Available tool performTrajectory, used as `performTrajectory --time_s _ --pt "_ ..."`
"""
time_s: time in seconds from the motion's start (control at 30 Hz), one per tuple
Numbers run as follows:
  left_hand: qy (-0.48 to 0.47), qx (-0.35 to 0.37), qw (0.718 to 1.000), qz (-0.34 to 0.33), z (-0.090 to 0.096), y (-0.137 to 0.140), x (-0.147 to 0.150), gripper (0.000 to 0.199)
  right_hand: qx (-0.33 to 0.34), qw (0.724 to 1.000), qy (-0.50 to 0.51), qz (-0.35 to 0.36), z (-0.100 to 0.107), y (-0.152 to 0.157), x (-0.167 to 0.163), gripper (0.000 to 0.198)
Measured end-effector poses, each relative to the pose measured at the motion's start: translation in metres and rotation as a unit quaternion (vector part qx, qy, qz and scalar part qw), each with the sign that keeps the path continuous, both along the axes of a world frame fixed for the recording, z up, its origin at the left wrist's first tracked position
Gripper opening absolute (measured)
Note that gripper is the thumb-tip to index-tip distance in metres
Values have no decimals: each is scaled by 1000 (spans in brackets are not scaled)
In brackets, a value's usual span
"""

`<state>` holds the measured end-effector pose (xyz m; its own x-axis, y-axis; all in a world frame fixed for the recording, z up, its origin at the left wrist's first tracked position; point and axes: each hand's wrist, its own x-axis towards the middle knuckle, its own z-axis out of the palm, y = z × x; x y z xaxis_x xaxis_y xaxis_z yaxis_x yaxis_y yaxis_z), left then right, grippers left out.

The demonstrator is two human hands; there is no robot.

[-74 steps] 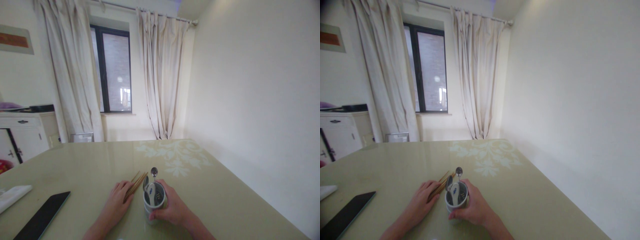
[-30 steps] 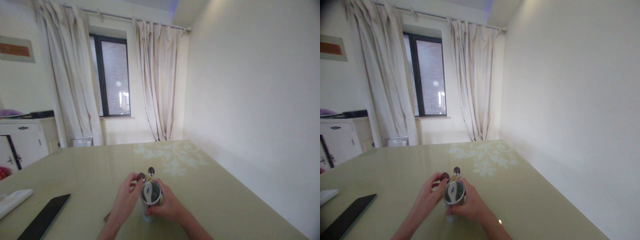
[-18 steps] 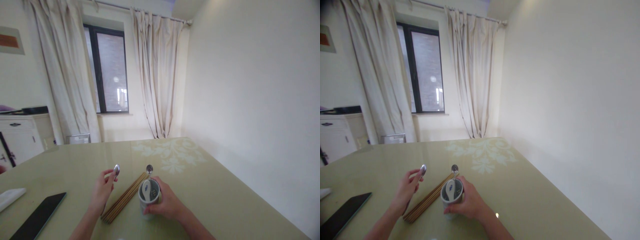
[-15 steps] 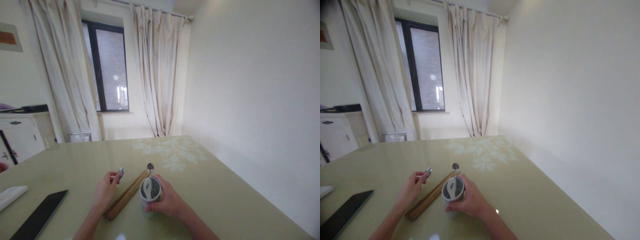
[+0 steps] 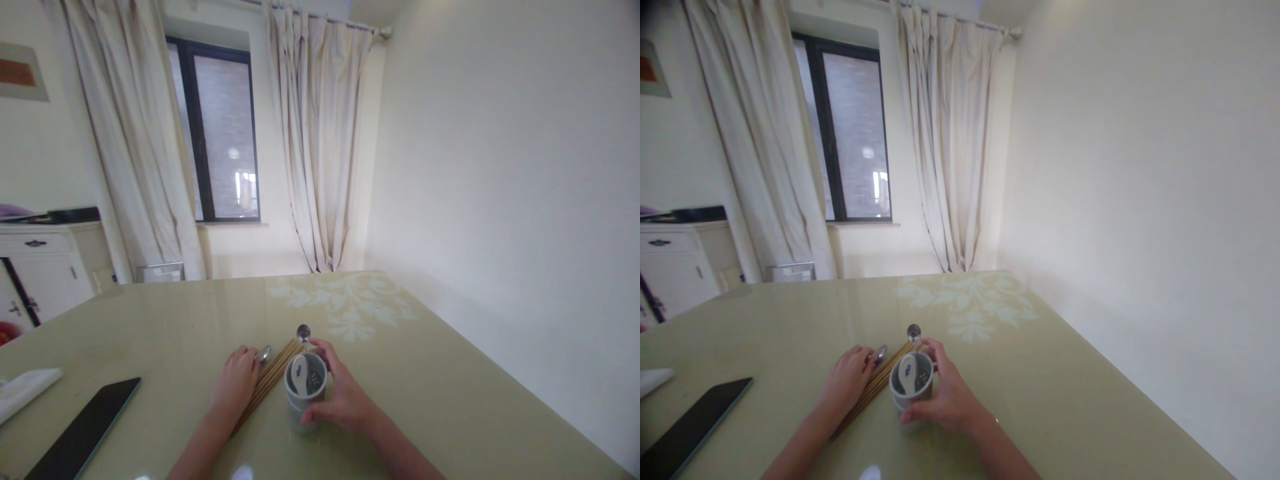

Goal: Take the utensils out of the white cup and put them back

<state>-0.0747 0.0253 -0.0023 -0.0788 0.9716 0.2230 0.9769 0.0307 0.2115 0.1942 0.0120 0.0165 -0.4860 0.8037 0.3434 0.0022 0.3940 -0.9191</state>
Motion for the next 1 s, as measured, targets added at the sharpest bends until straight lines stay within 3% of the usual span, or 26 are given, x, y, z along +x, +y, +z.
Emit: performTrajectory --time_s 0.1,0.17,0.23,0.3,0.4,0.5,0.57,0.63,0.67,0.7,0.73,0.77,0.87,1.0 --pt "-57 64 996 -15 14 -7 8 39 2 999 53 -3 -2 3 2 118" --pt "-193 97 976 -37 29 -11 18 41 10 997 83 7 0 3 3 106" --pt "-366 82 924 -80 43 -14 34 47 16 996 89 23 3 2 3 95" --pt "-472 39 870 -135 53 -14 52 55 27 997 74 28 6 0 2 88" --pt "-503 27 849 -160 60 -11 76 58 54 997 47 15 9 -2 1 76" --pt "-532 116 832 -105 73 -9 85 57 83 996 40 -8 10 -3 0 60" --pt "-587 211 779 -69 91 -8 77 54 99 994 39 -16 10 -4 -1 53" --pt "-647 306 695 -68 112 -5 58 48 109 993 44 -15 9 -3 -2 50" --pt "-674 327 658 -79 121 -3 45 47 110 993 48 -13 9 -3 -3 50" --pt "-688 326 643 -84 126 1 30 48 111 993 51 -12 8 -3 -3 50" --pt "-689 302 654 -80 128 5 15 51 110 992 52 -12 8 -2 -4 49" --pt "-670 272 688 -59 126 9 0 54 110 992 53 -13 8 -2 -4 49" --pt "-464 114 877 45 98 22 -32 64 110 993 51 -14 8 0 -5 49" --pt "-355 32 930 85 49 33 -40 48 115 992 45 -10 9 0 -4 50"
